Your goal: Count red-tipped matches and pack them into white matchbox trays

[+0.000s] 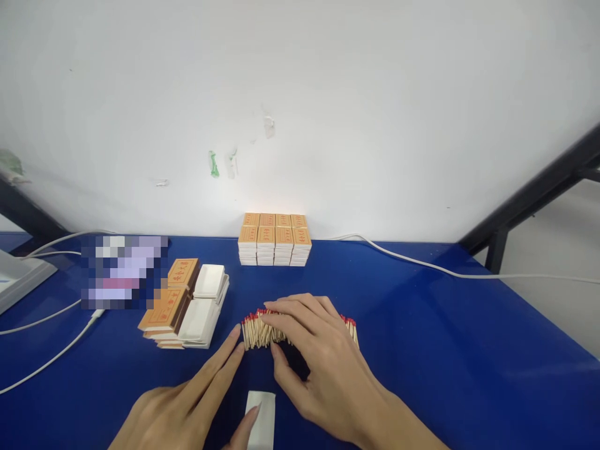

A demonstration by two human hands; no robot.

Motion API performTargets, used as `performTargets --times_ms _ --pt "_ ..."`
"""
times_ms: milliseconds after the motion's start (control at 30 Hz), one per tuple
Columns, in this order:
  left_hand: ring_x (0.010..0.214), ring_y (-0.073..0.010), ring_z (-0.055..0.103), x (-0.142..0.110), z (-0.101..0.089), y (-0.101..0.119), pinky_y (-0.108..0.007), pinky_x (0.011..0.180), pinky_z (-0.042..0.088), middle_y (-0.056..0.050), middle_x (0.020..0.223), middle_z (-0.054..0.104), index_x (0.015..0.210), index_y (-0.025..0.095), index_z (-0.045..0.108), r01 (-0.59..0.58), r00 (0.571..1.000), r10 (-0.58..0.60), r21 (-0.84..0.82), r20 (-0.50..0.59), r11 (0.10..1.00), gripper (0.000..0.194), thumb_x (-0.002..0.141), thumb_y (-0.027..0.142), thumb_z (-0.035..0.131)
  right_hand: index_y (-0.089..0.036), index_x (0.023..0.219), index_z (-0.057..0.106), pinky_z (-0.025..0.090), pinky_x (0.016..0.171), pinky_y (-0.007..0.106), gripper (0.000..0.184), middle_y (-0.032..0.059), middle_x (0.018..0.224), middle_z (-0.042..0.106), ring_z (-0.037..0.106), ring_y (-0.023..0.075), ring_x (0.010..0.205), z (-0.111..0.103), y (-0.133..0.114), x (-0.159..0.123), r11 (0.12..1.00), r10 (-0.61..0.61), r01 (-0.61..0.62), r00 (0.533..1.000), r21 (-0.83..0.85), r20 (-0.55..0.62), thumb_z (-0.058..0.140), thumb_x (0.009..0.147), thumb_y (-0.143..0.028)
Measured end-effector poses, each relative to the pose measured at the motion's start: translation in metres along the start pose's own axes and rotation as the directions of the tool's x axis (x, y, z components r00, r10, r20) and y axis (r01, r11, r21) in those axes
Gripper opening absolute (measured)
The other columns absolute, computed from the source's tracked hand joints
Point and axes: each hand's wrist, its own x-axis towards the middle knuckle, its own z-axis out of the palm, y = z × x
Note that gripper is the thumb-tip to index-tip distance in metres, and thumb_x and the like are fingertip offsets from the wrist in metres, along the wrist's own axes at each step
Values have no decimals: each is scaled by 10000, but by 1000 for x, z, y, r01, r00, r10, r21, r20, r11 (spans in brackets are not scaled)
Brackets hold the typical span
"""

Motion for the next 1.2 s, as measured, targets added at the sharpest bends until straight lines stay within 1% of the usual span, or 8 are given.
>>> performTargets --times_ms 200,367,467,633,833,967,1067,1200 --pt "424 -152 699 7 1 3 -295 340 531 -274 1436 715 1338 -23 755 16 1000 -18 72 24 997 589 1160 406 393 -264 1446 662 564 1036 464 454 58 1412 773 690 247 1304 1 0 -1 1000 -24 24 1000 -12 1 613 1015 -130" --pt "436 -173 725 9 3 2 -297 340 549 -286 1430 709 1339 -47 745 18 998 -22 77 50 997 669 1183 435 308 -258 1471 661 568 1073 465 472 47 1485 751 677 243 1366 3 -2 -3 998 -46 48 998 -52 30 606 1018 -140" --pt "489 -185 762 8 3 2 -289 381 586 -285 1460 688 1382 -47 718 19 997 -24 62 67 998 674 1188 442 297 -217 1485 651 570 1105 476 470 62 1531 729 660 245 1420 6 -3 -4 992 -90 95 994 -81 61 592 1025 -141" --pt "481 -178 754 8 3 1 -285 371 569 -291 1482 674 1411 -28 701 24 996 -28 46 84 999 688 1191 468 278 -192 1580 565 574 1143 536 524 50 1601 676 637 262 1476 12 -4 -6 972 -149 167 982 -167 115 534 1058 -160" --pt "537 -182 786 9 4 1 -278 423 615 -296 1490 665 1438 -55 668 14 995 -15 20 94 1000 694 1193 462 274 -185 1523 620 590 1146 530 459 49 1584 689 640 257 1477 12 -2 -5 975 -140 156 984 -160 107 536 1072 -172" --pt "551 -186 794 10 4 1 -278 450 636 -275 1508 658 1463 -34 653 23 994 -24 17 106 1000 673 1190 466 296 -180 1519 629 606 1135 529 451 51 1586 687 648 260 1469 11 0 -5 975 -135 150 986 -165 102 528 1080 -171" --pt "638 -207 830 11 5 1 -277 481 650 -266 1495 670 1448 -31 661 11 995 -13 17 102 1000 661 1195 459 297 -165 1530 630 607 1148 506 450 55 1591 681 644 258 1475 11 0 -4 962 -155 179 980 -204 127 490 1102 -154" --pt "585 -184 807 11 5 1 -278 443 624 -272 1491 671 1427 -45 671 13 996 -14 10 84 1000 661 1198 448 293 -133 1559 612 617 1149 484 471 56 1611 657 642 262 1478 13 1 -3 930 -197 241 964 -279 177 453 1116 -125"
